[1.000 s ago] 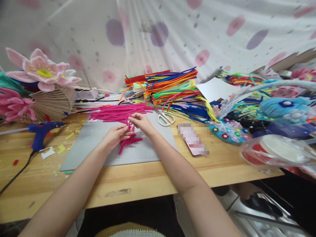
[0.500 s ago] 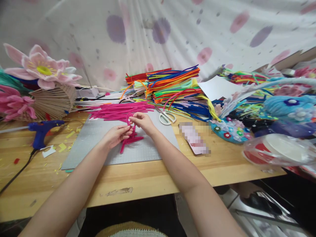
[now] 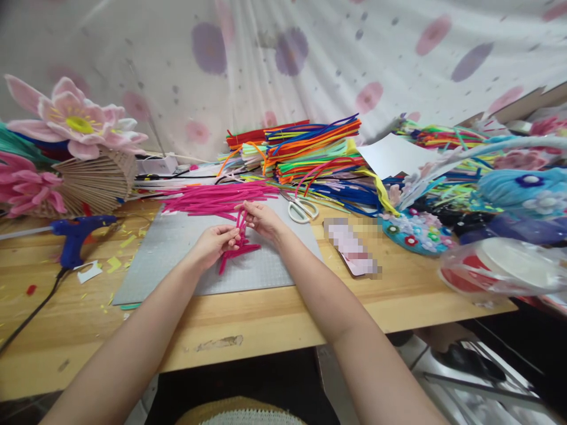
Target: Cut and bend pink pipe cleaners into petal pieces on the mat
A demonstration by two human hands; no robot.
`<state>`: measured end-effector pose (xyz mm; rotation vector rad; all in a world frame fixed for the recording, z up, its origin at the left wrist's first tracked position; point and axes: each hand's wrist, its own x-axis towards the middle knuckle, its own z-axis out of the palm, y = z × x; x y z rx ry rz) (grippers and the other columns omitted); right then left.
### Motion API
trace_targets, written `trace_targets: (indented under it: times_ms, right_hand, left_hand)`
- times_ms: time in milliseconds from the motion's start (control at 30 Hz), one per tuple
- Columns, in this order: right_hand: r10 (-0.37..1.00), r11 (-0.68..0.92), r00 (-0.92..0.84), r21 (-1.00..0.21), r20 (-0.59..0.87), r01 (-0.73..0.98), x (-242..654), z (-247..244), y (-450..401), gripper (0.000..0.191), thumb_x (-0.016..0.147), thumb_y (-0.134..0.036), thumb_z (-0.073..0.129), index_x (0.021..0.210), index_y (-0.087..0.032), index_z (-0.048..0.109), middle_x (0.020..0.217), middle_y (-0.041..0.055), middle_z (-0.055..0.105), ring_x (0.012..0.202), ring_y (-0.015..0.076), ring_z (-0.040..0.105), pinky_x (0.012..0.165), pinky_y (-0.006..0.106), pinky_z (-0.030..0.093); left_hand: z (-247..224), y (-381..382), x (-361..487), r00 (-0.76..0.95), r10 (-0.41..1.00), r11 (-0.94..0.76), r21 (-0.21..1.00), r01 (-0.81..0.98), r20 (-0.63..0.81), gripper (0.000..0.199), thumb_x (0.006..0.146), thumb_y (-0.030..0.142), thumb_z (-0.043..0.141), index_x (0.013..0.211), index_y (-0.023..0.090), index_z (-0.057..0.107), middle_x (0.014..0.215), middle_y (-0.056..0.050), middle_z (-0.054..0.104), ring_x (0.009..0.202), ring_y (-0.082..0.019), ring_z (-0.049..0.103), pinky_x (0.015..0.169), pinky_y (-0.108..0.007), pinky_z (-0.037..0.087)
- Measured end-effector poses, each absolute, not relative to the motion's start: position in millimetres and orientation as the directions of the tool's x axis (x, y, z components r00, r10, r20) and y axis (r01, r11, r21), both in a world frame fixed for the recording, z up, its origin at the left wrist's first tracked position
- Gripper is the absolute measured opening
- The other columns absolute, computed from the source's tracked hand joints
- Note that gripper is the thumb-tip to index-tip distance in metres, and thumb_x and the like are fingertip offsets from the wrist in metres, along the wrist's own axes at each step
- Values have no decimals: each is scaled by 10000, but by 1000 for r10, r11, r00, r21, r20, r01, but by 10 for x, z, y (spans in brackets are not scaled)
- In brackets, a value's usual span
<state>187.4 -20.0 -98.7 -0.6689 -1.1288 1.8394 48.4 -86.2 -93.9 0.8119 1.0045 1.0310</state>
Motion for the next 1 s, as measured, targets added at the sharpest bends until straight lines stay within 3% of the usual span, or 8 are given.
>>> trace_targets:
  times_ms: [267, 533, 733, 833, 900, 1000]
  right_hand:
    - [910, -211, -412, -901, -40, -379, 1855, -1007, -173, 319, 567, -406, 723, 686, -132, 613, 459, -81, 333, 409, 24, 232, 355, 180, 186]
    - [958, -118, -287, -914, -2, -389, 1837, -957, -206, 327, 536, -383, 717, 554, -155, 482, 602, -31, 544, 385, 6, 212, 346, 190, 125]
    - [967, -24, -251, -965, 44, -260, 1784, -952, -240, 322, 564, -423, 685, 551, -158, 503, 475, -58, 442, 381, 20, 252, 377, 196, 142]
    - [959, 83, -263, -992, 105, -91, 1722, -977, -269, 301, 603, -429, 651, 560, -155, 533, 501, -47, 467, 428, 39, 325, 421, 201, 226]
    - [947, 159, -287, -987, 147, 19, 1691, -1020, -278, 283, 602, -408, 649, 545, -151, 545, 515, -39, 485, 473, 54, 375, 475, 209, 285]
    - [918, 239, -359, -956, 167, 167, 1674, -1109, -279, 243, 605, -376, 648, 562, -146, 583, 539, -26, 516, 520, 75, 419, 523, 220, 316]
  left_hand:
    - [-927, -880, 486, 233, 934, 328, 910, -252, -272, 211, 586, 245, 727, 719, 96, 657, 564, -8, 593, 458, -43, 485, 527, -206, 473]
    - [-849, -889, 471, 256, 923, 341, 918, -205, -286, 177, 592, 228, 711, 690, 95, 648, 550, -9, 589, 441, -42, 475, 517, -204, 467]
    - [-777, -800, 234, 21, 988, 152, 970, -192, -151, 309, 633, 184, 624, 936, 124, 607, 569, 22, 566, 427, -35, 435, 458, -174, 407]
    - [-834, -722, 94, -135, 990, 29, 999, -46, -35, 282, 660, 191, 559, 938, 148, 570, 528, 53, 505, 387, -43, 374, 407, -177, 327]
    - [-898, -678, 13, -200, 979, -14, 985, 173, 49, 266, 679, 194, 524, 942, 170, 555, 529, 56, 493, 402, -60, 384, 438, -195, 327]
    - [-988, -637, -84, -199, 969, 6, 796, 605, 144, 228, 706, 231, 516, 925, 201, 571, 589, 21, 544, 552, -120, 499, 570, -248, 383]
